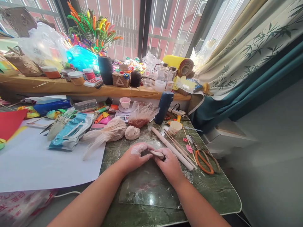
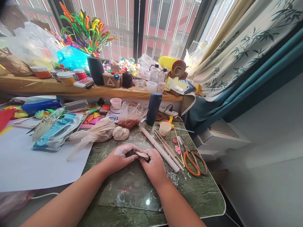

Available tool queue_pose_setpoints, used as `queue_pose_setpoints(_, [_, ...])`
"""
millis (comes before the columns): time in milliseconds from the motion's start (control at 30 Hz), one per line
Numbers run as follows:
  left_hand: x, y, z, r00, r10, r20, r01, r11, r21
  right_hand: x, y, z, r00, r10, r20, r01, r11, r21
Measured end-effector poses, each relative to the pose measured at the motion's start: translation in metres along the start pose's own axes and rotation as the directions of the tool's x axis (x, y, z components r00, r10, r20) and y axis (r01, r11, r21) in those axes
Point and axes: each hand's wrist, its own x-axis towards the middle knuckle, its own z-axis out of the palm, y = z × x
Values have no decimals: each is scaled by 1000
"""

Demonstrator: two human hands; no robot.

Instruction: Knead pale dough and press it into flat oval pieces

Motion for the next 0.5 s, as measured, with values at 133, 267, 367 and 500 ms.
queue_pose_setpoints(133, [1, -4, 1, 1000, -11, -9, 11, 1000, 26, 0, -3, -6, 996, -79, 43, 75, 992, 99])
queue_pose_setpoints(267, [0, -1, -1, 1000, 10, 6, -11, 1000, 27, 0, 0, -6, 998, -38, 42, 27, 969, 244])
queue_pose_setpoints(367, [0, 1, -1, 998, -30, 46, 29, 999, 37, 1, 7, -1, 994, 105, 20, -103, 897, 430])
queue_pose_setpoints(500, [0, 3, 0, 990, -105, 93, 101, 993, 54, 3, 12, 2, 982, 188, 23, -176, 856, 487])
